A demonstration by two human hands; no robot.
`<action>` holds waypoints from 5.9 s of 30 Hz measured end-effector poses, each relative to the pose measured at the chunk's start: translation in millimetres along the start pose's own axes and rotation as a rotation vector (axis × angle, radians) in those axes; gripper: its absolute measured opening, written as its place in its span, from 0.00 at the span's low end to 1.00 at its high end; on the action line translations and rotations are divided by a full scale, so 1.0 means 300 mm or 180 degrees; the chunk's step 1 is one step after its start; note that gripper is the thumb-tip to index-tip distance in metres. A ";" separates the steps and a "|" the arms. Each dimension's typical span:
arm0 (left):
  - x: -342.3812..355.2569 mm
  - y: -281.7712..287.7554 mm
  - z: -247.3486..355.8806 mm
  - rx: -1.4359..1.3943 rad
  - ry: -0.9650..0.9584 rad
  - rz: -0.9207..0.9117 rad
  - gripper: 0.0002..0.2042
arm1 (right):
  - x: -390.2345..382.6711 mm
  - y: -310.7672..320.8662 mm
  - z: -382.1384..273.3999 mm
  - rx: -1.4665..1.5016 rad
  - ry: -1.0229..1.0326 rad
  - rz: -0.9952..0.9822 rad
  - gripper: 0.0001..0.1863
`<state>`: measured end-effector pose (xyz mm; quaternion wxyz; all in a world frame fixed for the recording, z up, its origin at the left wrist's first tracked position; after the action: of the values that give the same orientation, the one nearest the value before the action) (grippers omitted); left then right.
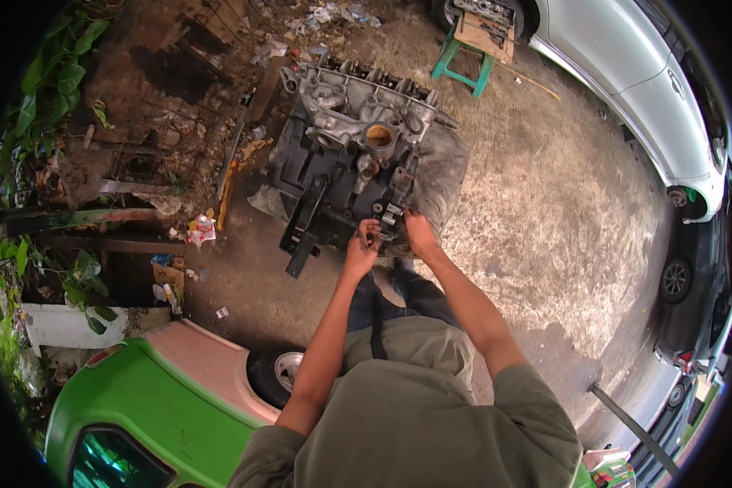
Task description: The person works on a disassembled engine block placed on a cloth on the ground. They use a wrench to tighten bolts on the engine, then move to a nearby stool to pick up a metal engine part and place it on the engine. The person continues to tighten bolts on the engine with the wrench.
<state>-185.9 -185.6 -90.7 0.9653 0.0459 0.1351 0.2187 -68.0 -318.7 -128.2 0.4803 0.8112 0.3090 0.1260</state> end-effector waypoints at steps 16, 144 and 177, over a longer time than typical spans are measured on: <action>0.008 0.004 -0.016 -0.0165 0.0163 -0.0012 0.16 | -0.006 0.082 0.028 0.6408 -0.2338 -0.2390 0.10; 0.008 -0.018 -0.014 -0.0044 0.0114 0.0149 0.15 | 0.012 0.255 0.061 0.5292 -0.2529 -0.1457 0.16; -0.004 -0.015 0.011 -0.0100 0.0091 0.0173 0.15 | -0.089 0.126 -0.228 -0.0197 -0.0416 -0.0996 0.37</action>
<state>-184.1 -190.3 -87.9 0.9576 0.0313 0.1442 0.2476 -108.6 -300.4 -58.5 0.5378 0.7444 0.3957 0.0061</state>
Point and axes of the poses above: each hand's wrist, its own x-axis towards the middle knuckle, its own y-axis out of the back of the hand, z = x × y, the point moved 1 cm from there along x, towards the middle knuckle, and after that the axes turned 11 degrees about -x, right-handed, at the moved point
